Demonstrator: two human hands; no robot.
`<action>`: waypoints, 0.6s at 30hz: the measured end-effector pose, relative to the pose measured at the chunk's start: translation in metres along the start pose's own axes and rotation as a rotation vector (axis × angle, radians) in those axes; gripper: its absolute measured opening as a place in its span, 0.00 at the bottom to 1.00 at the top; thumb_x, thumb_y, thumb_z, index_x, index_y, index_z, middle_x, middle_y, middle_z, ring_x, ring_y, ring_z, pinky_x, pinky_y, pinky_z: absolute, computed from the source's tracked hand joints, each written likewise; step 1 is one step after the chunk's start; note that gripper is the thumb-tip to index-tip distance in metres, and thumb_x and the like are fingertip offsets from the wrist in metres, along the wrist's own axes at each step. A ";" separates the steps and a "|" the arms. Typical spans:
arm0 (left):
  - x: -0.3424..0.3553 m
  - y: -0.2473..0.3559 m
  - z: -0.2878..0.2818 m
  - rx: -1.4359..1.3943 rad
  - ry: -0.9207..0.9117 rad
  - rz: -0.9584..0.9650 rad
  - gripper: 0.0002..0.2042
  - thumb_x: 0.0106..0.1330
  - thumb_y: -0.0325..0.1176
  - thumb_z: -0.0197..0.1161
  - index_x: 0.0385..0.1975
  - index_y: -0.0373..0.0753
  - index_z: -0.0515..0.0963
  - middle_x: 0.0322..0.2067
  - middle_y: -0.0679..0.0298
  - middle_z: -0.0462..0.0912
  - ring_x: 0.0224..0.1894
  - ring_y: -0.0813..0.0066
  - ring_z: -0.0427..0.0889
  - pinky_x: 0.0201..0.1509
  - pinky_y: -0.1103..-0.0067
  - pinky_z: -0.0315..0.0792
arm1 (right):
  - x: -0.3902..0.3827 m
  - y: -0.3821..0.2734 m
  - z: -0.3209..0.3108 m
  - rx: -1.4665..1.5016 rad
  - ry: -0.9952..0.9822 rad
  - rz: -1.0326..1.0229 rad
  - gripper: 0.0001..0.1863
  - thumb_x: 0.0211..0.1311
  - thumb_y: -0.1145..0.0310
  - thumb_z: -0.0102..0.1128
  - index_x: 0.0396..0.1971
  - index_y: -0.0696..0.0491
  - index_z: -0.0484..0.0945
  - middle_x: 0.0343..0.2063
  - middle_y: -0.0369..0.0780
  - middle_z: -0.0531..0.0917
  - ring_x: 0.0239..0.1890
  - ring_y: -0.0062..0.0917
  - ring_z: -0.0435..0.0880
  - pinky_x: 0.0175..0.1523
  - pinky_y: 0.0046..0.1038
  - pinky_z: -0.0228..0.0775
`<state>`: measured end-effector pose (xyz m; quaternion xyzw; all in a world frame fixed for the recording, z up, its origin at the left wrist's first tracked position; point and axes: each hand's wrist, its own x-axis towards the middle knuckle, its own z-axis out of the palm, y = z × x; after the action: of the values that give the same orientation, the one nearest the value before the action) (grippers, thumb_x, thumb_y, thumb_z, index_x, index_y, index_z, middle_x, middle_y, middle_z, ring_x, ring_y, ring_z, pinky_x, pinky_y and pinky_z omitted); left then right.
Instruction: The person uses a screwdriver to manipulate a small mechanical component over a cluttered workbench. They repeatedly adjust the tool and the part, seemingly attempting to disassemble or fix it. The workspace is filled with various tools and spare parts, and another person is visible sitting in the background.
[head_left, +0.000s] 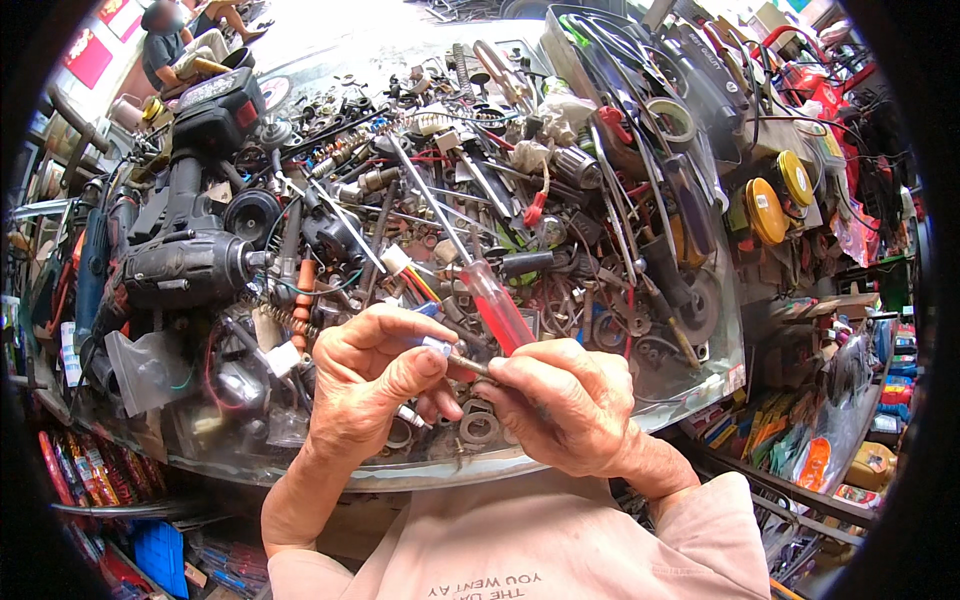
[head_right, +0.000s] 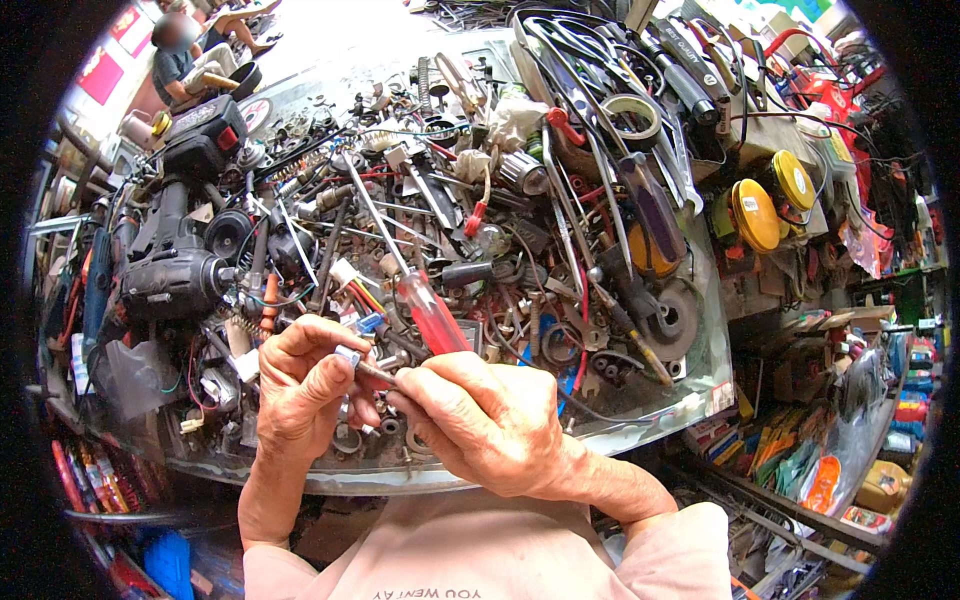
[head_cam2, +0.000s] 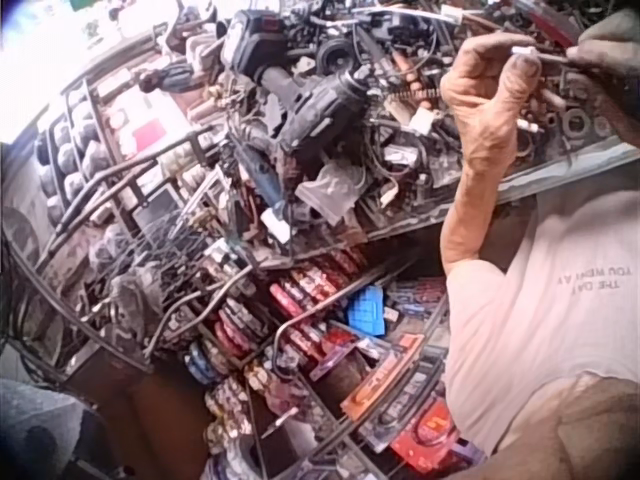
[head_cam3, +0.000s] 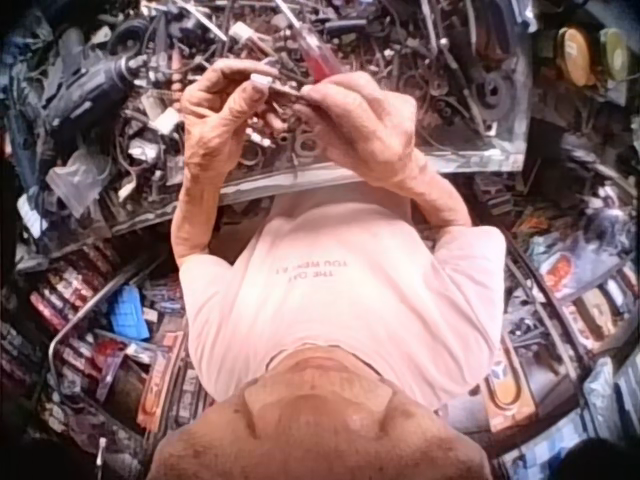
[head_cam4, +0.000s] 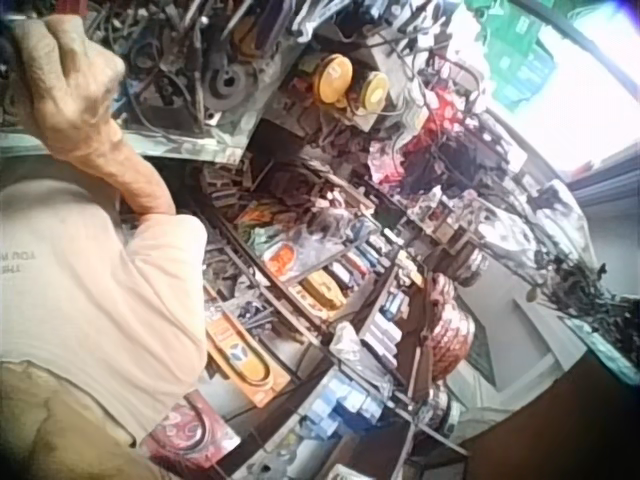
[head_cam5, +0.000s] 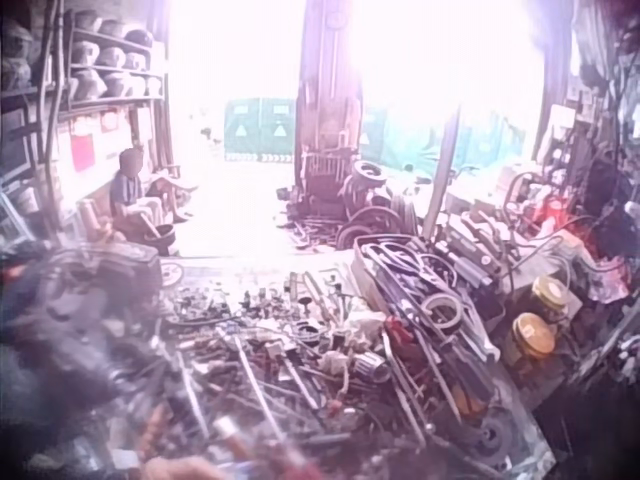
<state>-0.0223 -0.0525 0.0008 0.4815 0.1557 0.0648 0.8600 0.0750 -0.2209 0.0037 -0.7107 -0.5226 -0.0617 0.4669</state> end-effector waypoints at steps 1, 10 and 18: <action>0.000 0.000 -0.001 0.004 -0.006 -0.002 0.11 0.61 0.30 0.62 0.38 0.30 0.74 0.28 0.53 0.82 0.22 0.72 0.83 0.20 0.85 0.73 | 0.001 0.000 -0.002 -0.014 -0.066 -0.001 0.13 0.48 0.73 0.68 0.34 0.59 0.76 0.22 0.40 0.79 0.20 0.27 0.78 0.21 0.25 0.70; 0.005 0.003 -0.013 -0.129 0.027 0.036 0.10 0.63 0.32 0.61 0.39 0.32 0.75 0.29 0.55 0.83 0.21 0.75 0.81 0.19 0.85 0.71 | 0.044 0.010 -0.008 -0.139 -0.106 -0.252 0.23 0.41 0.61 0.75 0.34 0.58 0.75 0.24 0.40 0.78 0.19 0.26 0.79 0.20 0.22 0.69; 0.003 0.007 -0.010 -0.085 0.062 0.041 0.11 0.61 0.30 0.63 0.39 0.31 0.76 0.28 0.54 0.83 0.20 0.76 0.80 0.20 0.86 0.72 | 0.036 0.021 0.000 -0.164 -0.142 -0.280 0.17 0.46 0.66 0.72 0.31 0.58 0.74 0.20 0.38 0.78 0.18 0.24 0.78 0.19 0.23 0.69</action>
<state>-0.0224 -0.0396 0.0007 0.4452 0.1695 0.1042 0.8730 0.1076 -0.1963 0.0117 -0.6692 -0.6414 -0.1180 0.3562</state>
